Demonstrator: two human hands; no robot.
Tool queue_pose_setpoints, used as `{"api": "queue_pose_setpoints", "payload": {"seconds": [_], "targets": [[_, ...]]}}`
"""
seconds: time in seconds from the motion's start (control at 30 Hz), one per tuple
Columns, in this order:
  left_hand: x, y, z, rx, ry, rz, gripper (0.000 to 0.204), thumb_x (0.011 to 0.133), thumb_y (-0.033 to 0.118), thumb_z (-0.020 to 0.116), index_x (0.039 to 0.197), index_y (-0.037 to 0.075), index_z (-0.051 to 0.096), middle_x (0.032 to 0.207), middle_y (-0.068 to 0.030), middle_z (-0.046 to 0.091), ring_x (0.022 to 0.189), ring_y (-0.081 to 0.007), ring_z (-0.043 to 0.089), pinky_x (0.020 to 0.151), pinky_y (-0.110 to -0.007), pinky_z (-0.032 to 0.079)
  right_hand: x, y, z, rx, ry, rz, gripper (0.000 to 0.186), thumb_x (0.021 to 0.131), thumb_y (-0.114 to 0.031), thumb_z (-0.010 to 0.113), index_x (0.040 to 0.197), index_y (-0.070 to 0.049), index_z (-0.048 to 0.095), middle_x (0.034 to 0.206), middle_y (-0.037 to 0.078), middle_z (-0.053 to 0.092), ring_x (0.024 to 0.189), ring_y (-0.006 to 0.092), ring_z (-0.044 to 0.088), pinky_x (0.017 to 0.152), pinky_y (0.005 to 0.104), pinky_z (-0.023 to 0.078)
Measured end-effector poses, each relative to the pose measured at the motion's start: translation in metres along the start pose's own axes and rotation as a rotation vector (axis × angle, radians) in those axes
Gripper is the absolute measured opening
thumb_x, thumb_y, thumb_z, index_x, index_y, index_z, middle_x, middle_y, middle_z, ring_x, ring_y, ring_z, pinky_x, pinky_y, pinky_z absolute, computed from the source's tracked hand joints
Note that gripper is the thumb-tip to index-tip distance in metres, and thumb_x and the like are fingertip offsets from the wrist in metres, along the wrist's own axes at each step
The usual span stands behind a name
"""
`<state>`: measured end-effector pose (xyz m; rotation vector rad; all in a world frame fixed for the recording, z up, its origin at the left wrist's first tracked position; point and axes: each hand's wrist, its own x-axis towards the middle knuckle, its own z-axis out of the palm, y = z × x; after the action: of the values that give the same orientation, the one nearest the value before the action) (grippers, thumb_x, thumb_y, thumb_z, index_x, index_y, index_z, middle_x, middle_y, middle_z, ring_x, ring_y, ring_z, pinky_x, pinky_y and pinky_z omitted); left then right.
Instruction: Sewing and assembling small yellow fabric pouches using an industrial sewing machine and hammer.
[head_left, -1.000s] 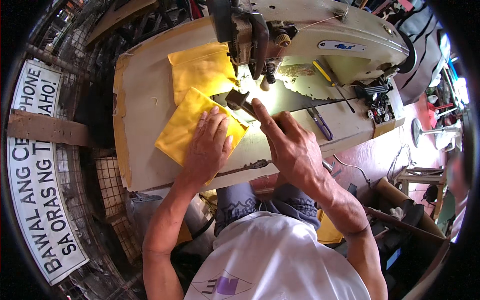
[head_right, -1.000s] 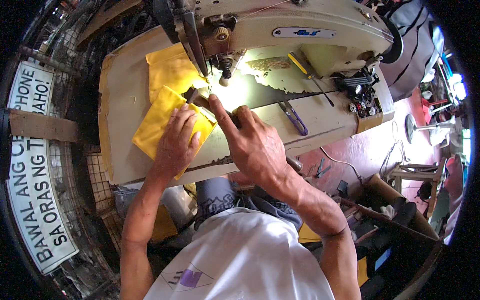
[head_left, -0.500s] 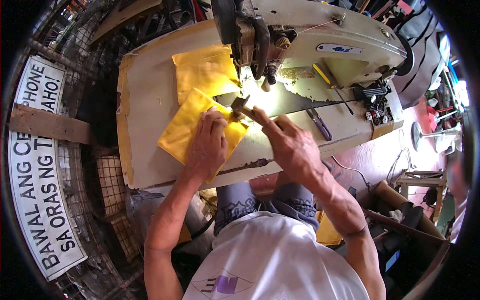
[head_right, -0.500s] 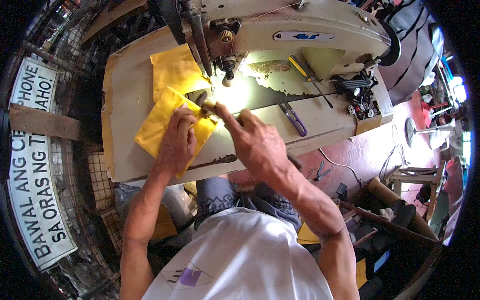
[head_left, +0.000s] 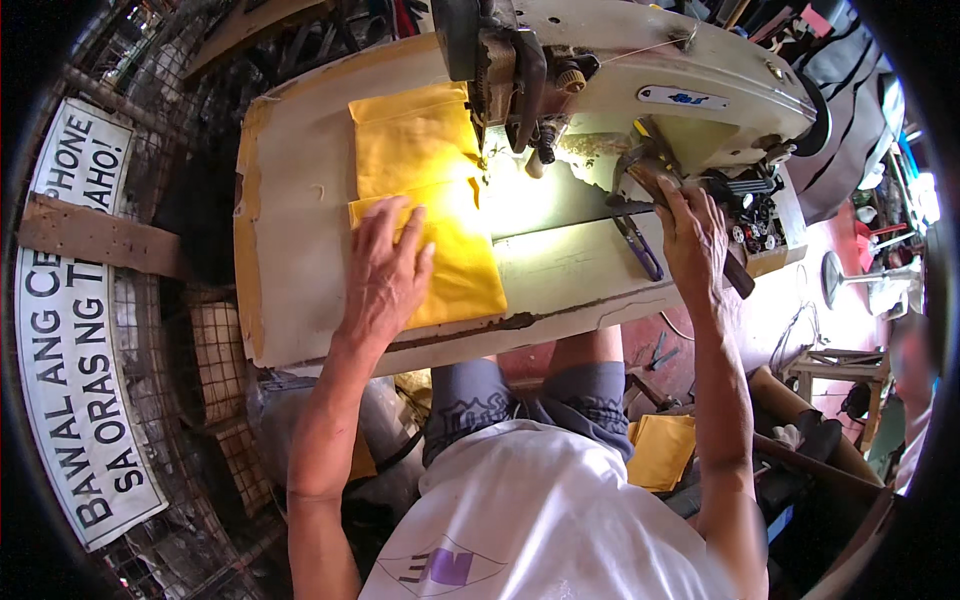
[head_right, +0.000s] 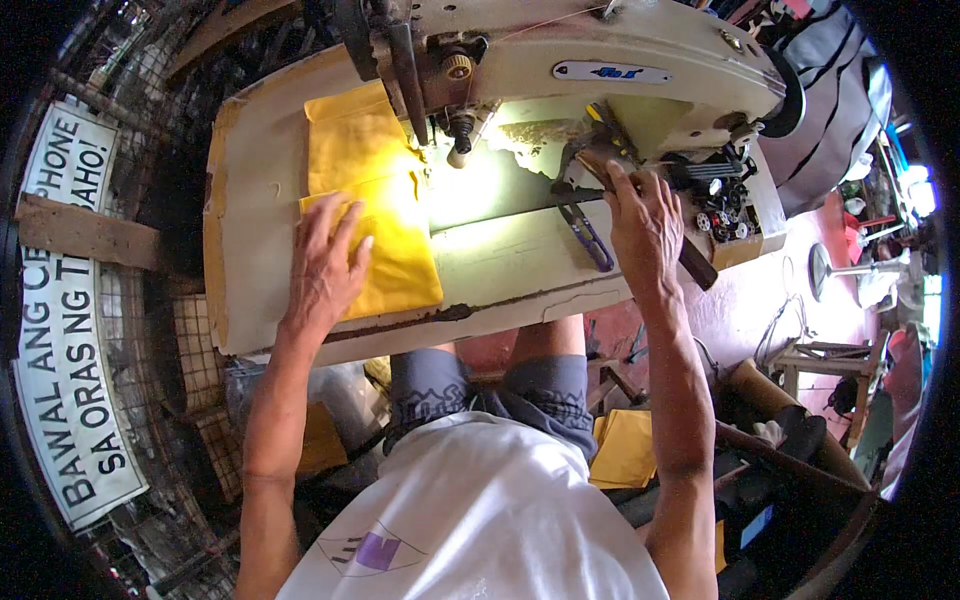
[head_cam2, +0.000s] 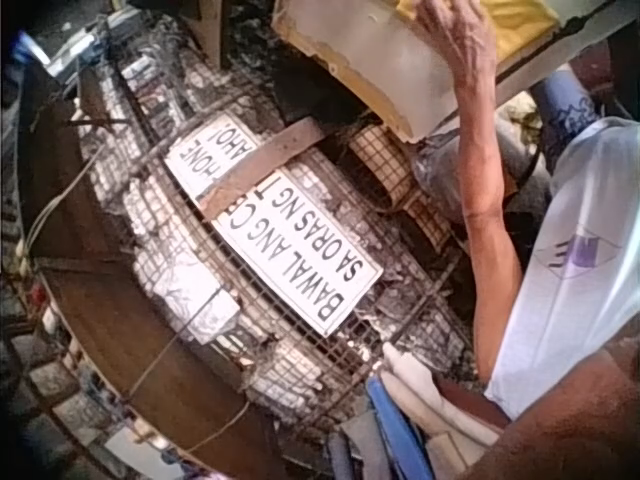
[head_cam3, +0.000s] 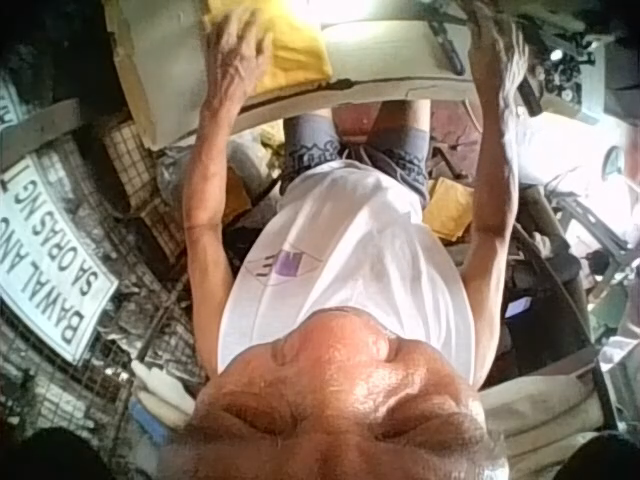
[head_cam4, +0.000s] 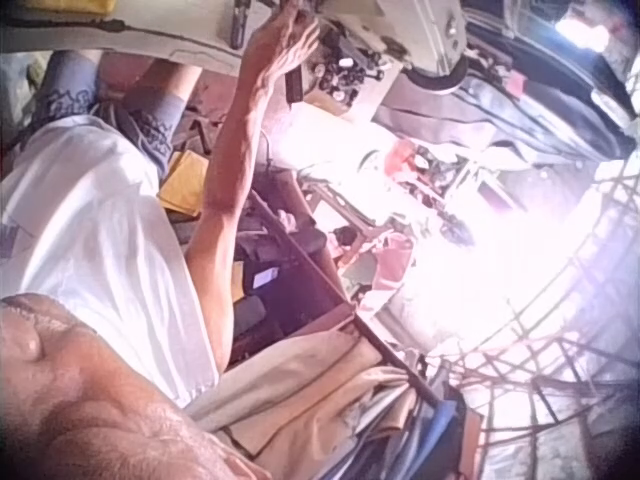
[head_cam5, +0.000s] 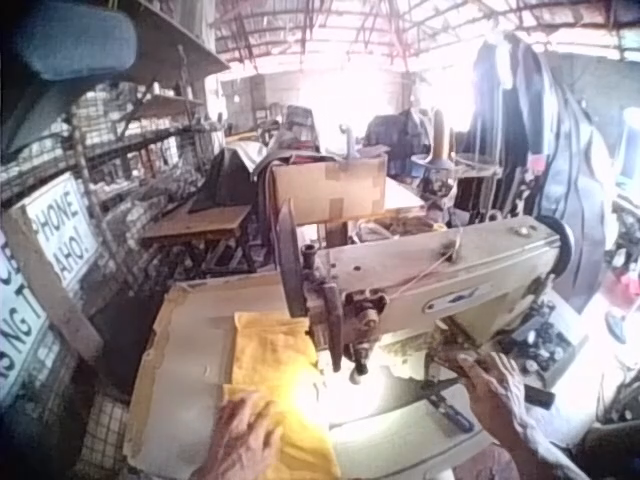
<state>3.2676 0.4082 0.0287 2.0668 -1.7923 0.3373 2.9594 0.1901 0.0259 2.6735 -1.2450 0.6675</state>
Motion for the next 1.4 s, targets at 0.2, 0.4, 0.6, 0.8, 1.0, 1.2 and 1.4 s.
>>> {"api": "queue_pose_setpoints", "payload": {"seconds": [0.2, 0.4, 0.6, 0.8, 1.0, 1.2, 1.4], "targets": [[-0.005, 0.022, 0.002, -0.105, -0.098, 0.092, 0.038, 0.083, 0.005, 0.067, 0.12, 0.001, 0.063, 0.122, -0.0151, 0.058, 0.119, -0.0338, 0.053, 0.103, -0.045, 0.042, -0.01, -0.073, 0.001, 0.288, 0.142, -0.108, 0.04, 0.085, -0.006, 0.069, 0.125, -0.01, 0.065, 0.119, 0.013, 0.062, 0.106, 0.0327, 0.06, 0.09, 0.0422, 0.049], [0.027, 0.033, 0.0, -0.161, -0.214, -0.09, 0.019, 0.087, 0.008, 0.065, 0.104, 0.001, 0.064, 0.107, -0.0165, 0.059, 0.103, -0.0342, 0.058, 0.089, -0.044, 0.048, -0.028, -0.16, 0.02, 0.573, -0.059, -0.36, 0.041, 0.083, -0.014, 0.063, 0.12, 0.003, 0.061, 0.128, 0.016, 0.057, 0.117, 0.0309, 0.054, 0.099, 0.0432, 0.043], [0.066, 0.011, 0.046, -0.39, -0.113, -0.269, 0.016, 0.086, 0.017, 0.07, 0.09, 0.002, 0.065, 0.087, -0.0146, 0.061, 0.076, -0.0315, 0.061, 0.074, -0.042, 0.049, -0.028, -0.163, 0.02, 0.573, -0.042, -0.39, 0.04, 0.085, -0.015, 0.061, 0.121, 0.004, 0.06, 0.129, 0.016, 0.057, 0.118, 0.0306, 0.053, 0.1, 0.0429, 0.042], [0.066, 0.01, 0.05, -0.448, -0.084, -0.278, 0.013, 0.087, 0.013, 0.067, 0.085, 0.001, 0.062, 0.081, -0.0113, 0.058, 0.065, -0.0241, 0.057, 0.065, -0.036, 0.047, -0.033, -0.16, 0.022, 0.585, -0.064, -0.354, 0.04, 0.085, -0.012, 0.068, 0.123, 0.0, 0.062, 0.129, 0.014, 0.059, 0.121, 0.0315, 0.055, 0.101, 0.0441, 0.043], [0.057, 0.008, 0.058, -0.503, 0.001, -0.317, 0.012, 0.086, 0.019, 0.064, 0.09, 0.008, 0.069, 0.087, -0.0105, 0.064, 0.084, -0.0301, 0.062, 0.079, -0.041, 0.05, -0.02, -0.158, 0.014, 0.64, -0.157, -0.369, 0.037, 0.086, -0.015, 0.062, 0.118, 0.003, 0.06, 0.125, 0.015, 0.059, 0.117, 0.0309, 0.054, 0.097, 0.0424, 0.044], [0.057, 0.007, 0.066, -0.433, 0.03, -0.271, 0.014, 0.086, 0.018, 0.067, 0.092, 0.006, 0.067, 0.09, -0.0103, 0.063, 0.083, -0.0284, 0.062, 0.078, -0.04, 0.049, 0.0, -0.155, 0.037, 0.686, -0.087, -0.315, 0.032, 0.087, -0.013, 0.066, 0.118, -0.004, 0.062, 0.116, 0.015, 0.062, 0.102, 0.0338, 0.061, 0.085, 0.0436, 0.05], [0.058, 0.008, 0.062, -0.43, 0.006, -0.257, 0.016, 0.086, 0.021, 0.067, 0.097, 0.008, 0.068, 0.095, -0.0106, 0.066, 0.09, -0.0311, 0.064, 0.083, -0.042, 0.05, -0.004, -0.156, 0.038, 0.488, -0.036, -0.391, 0.036, 0.089, -0.015, 0.065, 0.122, -0.001, 0.061, 0.121, 0.016, 0.063, 0.103, 0.033, 0.061, 0.085, 0.0443, 0.049]]}}
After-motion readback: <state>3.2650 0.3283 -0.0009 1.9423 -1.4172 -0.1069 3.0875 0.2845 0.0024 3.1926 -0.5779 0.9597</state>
